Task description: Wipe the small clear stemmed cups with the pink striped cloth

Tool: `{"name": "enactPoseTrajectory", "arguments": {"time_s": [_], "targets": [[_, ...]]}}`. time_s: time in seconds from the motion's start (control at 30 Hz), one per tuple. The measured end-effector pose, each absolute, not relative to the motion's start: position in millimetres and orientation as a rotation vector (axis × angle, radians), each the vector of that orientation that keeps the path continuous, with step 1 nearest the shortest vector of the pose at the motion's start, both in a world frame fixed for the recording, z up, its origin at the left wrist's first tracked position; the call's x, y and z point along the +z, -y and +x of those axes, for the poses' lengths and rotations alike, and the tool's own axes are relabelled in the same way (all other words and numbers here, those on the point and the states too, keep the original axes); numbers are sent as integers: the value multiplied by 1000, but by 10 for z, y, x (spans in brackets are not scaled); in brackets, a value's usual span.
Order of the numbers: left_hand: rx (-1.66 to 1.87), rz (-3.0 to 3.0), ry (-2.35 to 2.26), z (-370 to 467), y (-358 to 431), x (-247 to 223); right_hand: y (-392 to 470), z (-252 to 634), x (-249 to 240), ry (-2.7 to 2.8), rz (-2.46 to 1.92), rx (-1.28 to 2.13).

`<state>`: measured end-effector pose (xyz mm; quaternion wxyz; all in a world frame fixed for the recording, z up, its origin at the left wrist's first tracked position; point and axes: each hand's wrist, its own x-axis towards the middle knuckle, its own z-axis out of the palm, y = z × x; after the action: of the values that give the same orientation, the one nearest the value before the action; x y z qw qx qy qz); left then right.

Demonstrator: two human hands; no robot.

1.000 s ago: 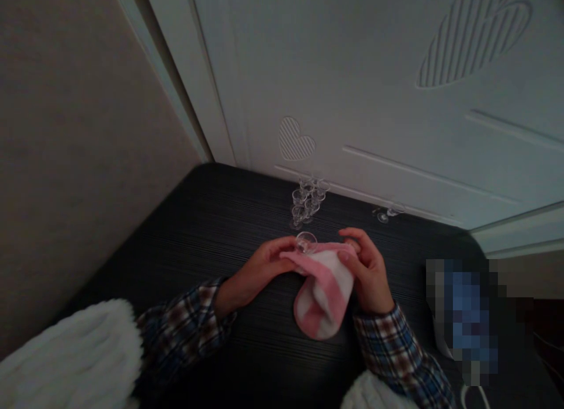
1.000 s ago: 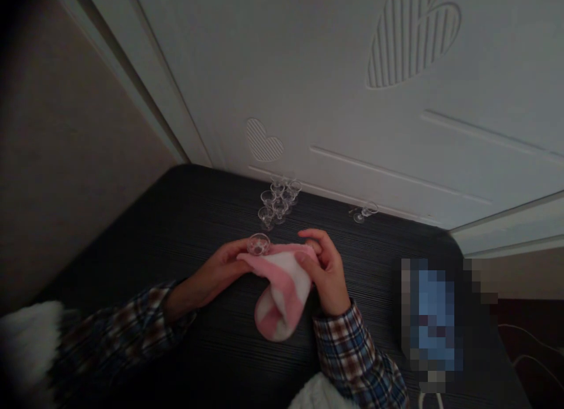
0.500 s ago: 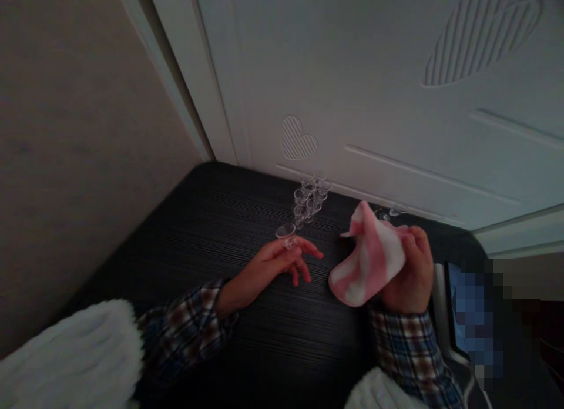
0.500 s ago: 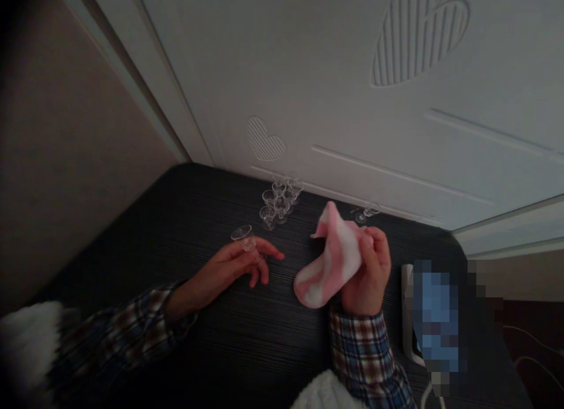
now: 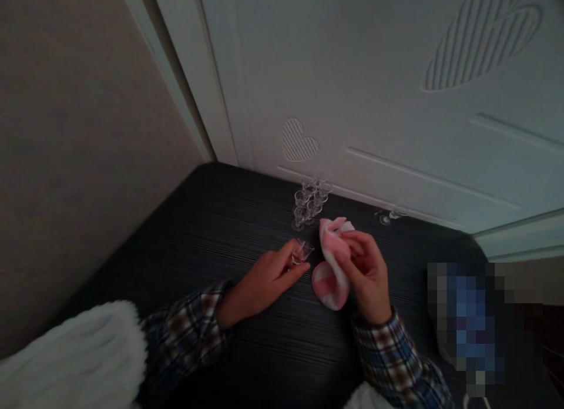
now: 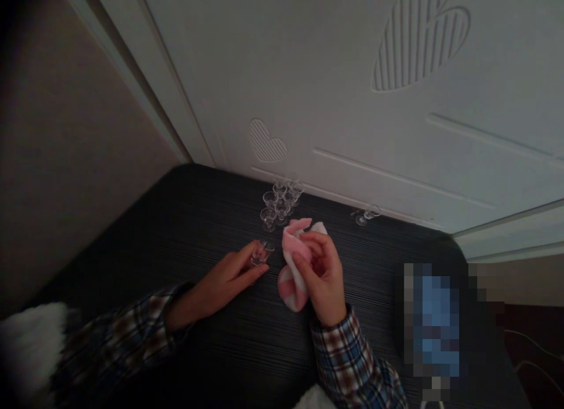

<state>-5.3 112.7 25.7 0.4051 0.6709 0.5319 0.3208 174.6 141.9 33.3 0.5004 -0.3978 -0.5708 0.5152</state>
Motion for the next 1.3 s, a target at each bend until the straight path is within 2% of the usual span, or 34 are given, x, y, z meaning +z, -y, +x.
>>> {"name": "enactPoseTrajectory", "arguments": {"time_s": [0.23,0.57,0.83,1.3], "targets": [[704,1790,-1384,-42,-1119,248,-1417,1778,302,1374,-881,1652],[933,1714,-1451,-70,-1163,232,-1452,1758,237,1468,-881,1614],[1022,1804,-1520,-83,-1170,216,-1460,1727,272,1643,-970,1410],[1046,1813,-1490,-70,-1138,246,-1471,1797,198,1455,-928,1749]]}}
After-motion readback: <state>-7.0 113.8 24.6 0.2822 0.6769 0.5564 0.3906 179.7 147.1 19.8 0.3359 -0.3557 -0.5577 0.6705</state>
